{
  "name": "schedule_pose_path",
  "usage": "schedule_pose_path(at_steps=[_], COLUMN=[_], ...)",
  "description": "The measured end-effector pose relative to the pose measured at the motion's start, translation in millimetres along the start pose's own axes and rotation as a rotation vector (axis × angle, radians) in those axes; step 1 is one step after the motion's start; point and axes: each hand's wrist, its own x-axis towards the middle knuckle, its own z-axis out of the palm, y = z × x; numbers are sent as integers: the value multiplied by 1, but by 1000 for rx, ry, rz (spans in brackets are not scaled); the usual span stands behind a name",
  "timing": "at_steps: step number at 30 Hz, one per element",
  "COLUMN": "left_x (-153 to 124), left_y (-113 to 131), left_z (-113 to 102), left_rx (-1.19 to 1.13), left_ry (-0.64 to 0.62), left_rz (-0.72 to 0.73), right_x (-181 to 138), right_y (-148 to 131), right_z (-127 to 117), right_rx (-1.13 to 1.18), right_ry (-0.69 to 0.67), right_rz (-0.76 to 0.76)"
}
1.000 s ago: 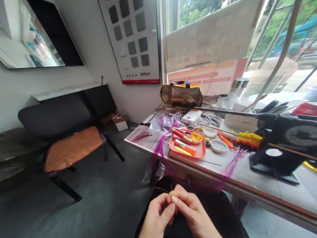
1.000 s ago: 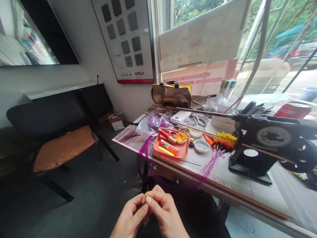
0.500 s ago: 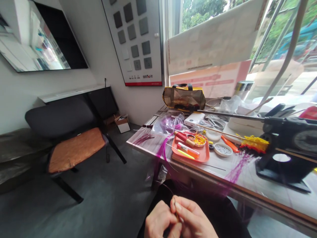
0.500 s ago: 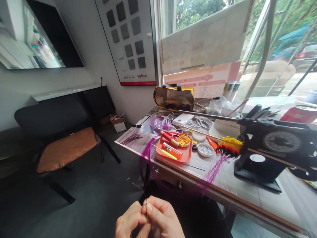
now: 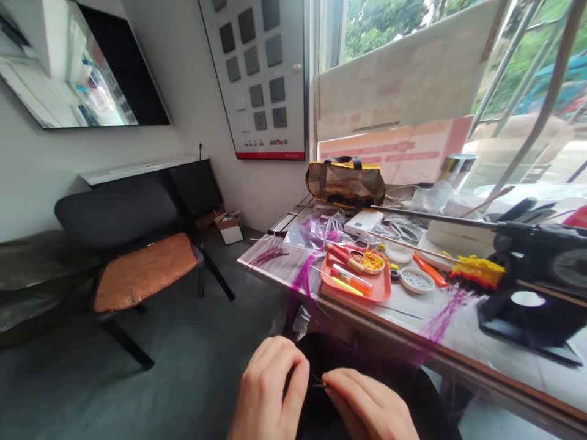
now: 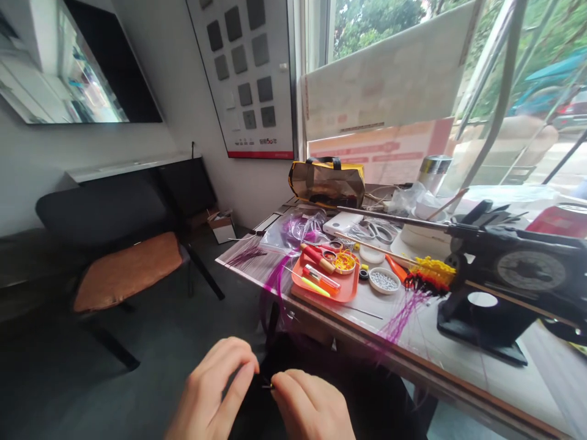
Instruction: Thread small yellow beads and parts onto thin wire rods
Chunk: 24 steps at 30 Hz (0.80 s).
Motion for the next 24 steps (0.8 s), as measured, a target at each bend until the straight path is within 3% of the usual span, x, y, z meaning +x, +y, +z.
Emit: schedule_pose_path(at_steps=[3,5,11,16,19,24], left_x=[10,11,9,10,6,-1], left_y=[-6,-9,-10,-8,-7,-7], left_z=[4,9,20,22,24,30], left_rx=[-193,-328,-596,-726,-662,-292], left_ry=[-386,-487,-446,-434,-387,-244], left_rz=[-237,-377,-546,-645,-579,-352], right_x=[-1,-1,1,5,10,12], right_y=[0,1,-5,-8,-8,-9], right_z=[0,0,1,-2,-6,-10], right_rx=[-137,-131,161,264,316,394], right_ry=[-12,-48,-96,-130,-210,-292], right_rz=[-94,-96,154,221,233,253])
